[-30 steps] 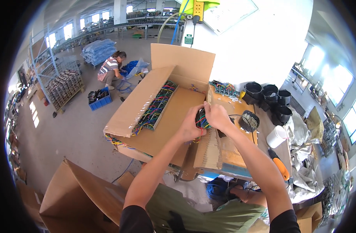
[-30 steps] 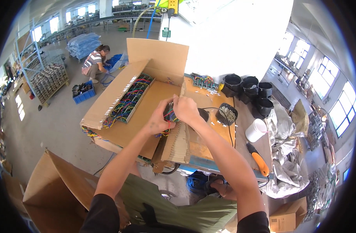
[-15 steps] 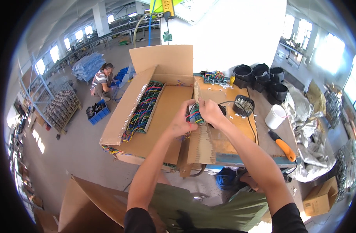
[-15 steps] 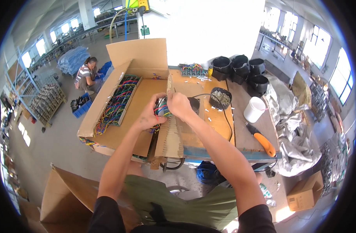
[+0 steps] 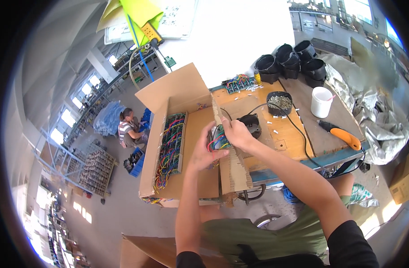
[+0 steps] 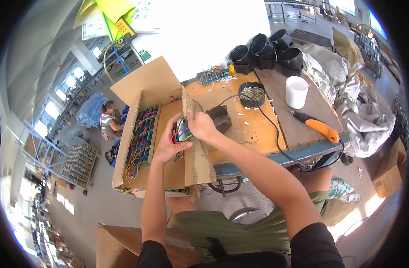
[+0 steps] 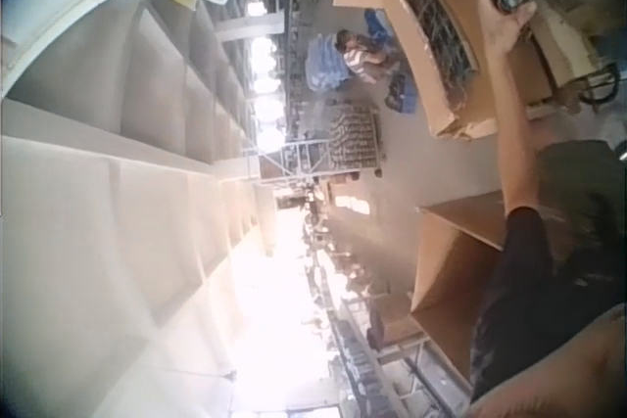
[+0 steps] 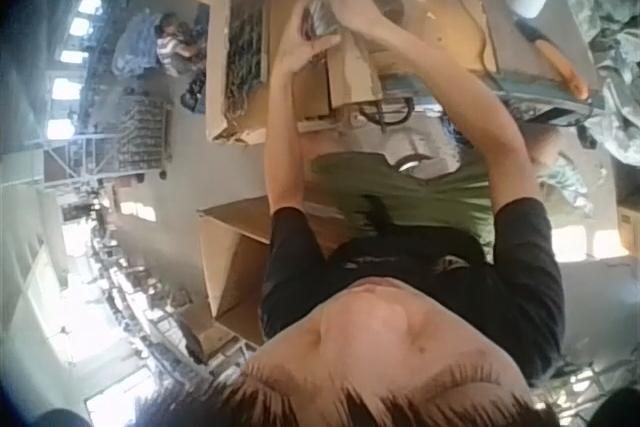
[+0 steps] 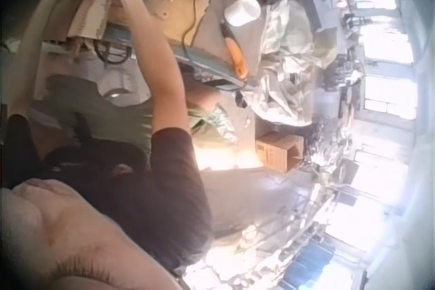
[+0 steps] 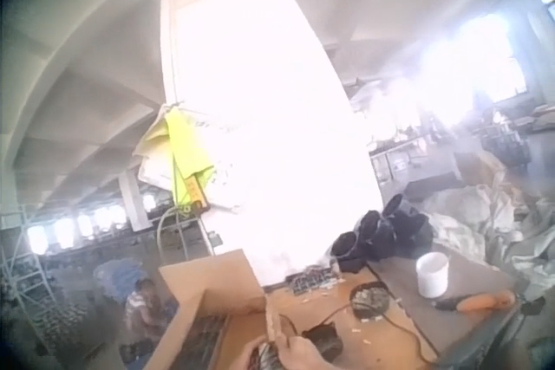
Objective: The person assembles electronic components by applying a substance from a cup using a small stick, placing a circuit board into a housing, and securing it with screws using a powered screwdriver.
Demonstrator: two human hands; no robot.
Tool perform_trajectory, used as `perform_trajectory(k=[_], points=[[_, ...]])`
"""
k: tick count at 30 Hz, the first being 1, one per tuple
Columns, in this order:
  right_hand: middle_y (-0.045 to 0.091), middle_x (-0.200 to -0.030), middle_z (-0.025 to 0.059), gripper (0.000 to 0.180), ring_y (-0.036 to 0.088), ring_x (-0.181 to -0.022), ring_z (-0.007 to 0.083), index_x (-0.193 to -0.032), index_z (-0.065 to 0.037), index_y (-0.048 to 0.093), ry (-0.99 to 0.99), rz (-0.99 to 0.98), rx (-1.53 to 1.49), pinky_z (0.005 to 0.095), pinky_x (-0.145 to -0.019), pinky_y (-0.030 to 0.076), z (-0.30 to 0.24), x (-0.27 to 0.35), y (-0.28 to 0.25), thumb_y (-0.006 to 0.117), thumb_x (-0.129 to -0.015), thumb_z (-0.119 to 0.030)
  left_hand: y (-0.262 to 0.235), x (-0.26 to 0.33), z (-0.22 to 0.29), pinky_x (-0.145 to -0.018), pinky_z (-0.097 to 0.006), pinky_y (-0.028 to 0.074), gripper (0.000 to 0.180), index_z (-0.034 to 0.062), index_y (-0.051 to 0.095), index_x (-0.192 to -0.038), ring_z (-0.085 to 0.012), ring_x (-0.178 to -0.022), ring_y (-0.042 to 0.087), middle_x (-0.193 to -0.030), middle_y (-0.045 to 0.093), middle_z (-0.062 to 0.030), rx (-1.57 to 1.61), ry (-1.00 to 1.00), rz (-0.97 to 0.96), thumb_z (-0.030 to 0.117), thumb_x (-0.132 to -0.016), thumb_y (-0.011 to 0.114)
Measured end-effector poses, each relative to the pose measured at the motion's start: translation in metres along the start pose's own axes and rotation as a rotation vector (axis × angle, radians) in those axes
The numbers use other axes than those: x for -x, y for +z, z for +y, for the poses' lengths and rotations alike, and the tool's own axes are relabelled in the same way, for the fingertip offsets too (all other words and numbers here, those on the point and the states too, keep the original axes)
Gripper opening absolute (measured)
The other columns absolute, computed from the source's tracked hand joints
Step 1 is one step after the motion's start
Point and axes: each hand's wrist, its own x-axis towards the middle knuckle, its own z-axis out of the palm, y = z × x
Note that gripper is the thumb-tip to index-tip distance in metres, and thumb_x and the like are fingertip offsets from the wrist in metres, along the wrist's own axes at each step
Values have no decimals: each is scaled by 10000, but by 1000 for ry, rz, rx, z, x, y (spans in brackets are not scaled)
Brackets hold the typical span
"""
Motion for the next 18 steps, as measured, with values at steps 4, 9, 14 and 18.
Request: perform_trajectory(k=[4, 9, 14, 18], points=[[598, -701, 305, 571, 616, -741, 486, -747, 85, 625, -270, 173, 8, 524, -726, 504, 10, 5, 10, 376, -1025, -347, 6, -3, 0, -1021, -356, 423, 893, 10, 371, -1391, -222, -1167, 520, -1273, 506, -119, -181, 121, 47, 151, -674, 885], [613, -746, 308, 568, 626, -772, 467, -788, 80, 632, -293, 114, -82, 514, -738, 497, 18, 8, 6, 381, -1026, -371, 13, -3, 8, -999, -374, 445, 914, 11, 385, -1357, -237, -1156, 532, -1234, 518, -133, -301, 183, 78, 180, -625, 906], [608, -779, 342, 625, 650, -848, 425, -888, 151, 619, 2, -138, -414, 453, -786, 481, 20, 1, -12, 407, -1016, -423, 18, 2, 3, -1000, -353, 443, 917, -4, 379, -1375, -223, -1163, 526, -1248, 517, -145, -258, 146, 88, 227, -654, 898], [599, -687, 280, 629, 607, -677, 410, -801, 105, 634, -133, -35, -290, 428, -688, 493, 11, 12, -22, 419, -1016, -446, 16, -1, -3, -1049, -366, 408, 911, -11, 367, -1406, -239, -1217, 494, -1286, 500, -152, -214, 144, 54, 217, -684, 873]])
